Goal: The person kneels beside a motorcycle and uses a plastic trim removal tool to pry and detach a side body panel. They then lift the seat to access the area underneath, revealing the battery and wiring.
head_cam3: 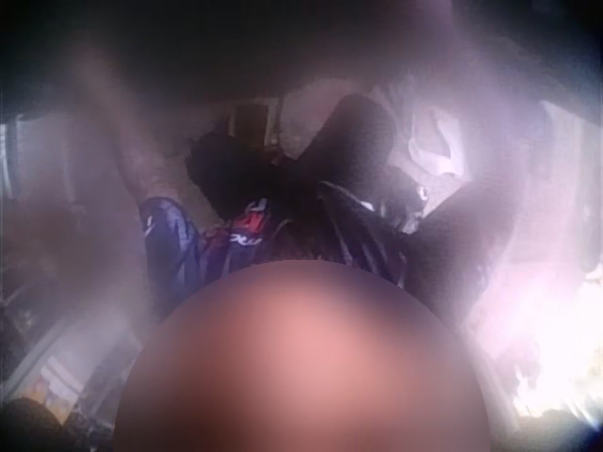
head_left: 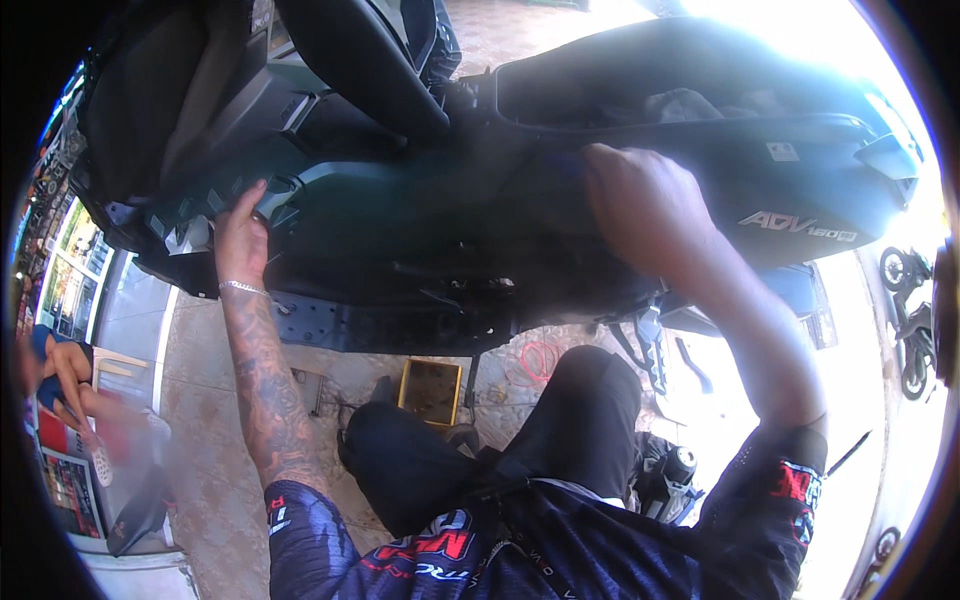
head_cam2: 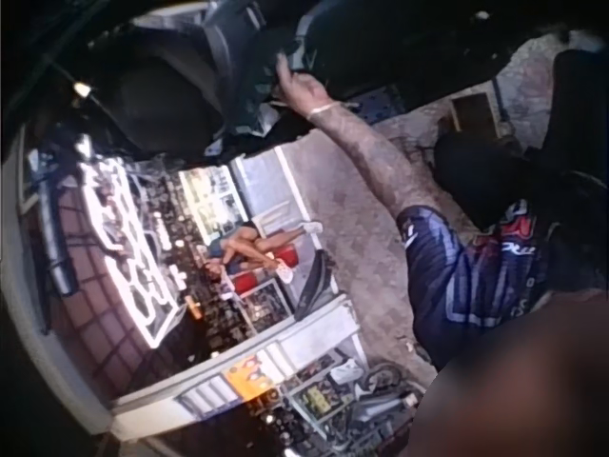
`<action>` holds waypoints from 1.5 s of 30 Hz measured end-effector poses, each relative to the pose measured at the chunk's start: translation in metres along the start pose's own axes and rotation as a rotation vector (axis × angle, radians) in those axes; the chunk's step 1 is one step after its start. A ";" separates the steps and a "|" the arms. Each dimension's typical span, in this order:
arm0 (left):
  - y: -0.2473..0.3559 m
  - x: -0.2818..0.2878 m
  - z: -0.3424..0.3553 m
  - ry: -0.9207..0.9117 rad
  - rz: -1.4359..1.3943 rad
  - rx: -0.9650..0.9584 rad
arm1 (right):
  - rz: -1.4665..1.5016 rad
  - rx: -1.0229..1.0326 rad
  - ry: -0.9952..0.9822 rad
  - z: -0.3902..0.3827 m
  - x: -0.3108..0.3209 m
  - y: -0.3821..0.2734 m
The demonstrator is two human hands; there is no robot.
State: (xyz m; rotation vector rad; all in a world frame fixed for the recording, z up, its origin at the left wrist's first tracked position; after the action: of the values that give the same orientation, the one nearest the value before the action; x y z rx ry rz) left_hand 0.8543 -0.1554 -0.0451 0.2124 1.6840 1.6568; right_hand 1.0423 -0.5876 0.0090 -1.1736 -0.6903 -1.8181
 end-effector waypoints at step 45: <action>-0.010 -0.004 -0.016 -0.061 0.005 -0.288 | 0.064 0.033 -0.219 -0.008 -0.013 -0.053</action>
State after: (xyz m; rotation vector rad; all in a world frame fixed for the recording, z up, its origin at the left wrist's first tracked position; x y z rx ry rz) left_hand 0.8515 -0.1723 -0.0547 0.1244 1.3811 1.8538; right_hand 0.9957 -0.5629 -0.0066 -1.3707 -0.7943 -1.6345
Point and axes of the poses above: each hand's wrist, its own z-axis towards the middle knuckle, its own x-axis out of the back of the hand, y = z × x, the point moved 1 cm from there along z, towards the middle knuckle, and after that the axes turned 10 degrees about x, right-handed, at the moved point
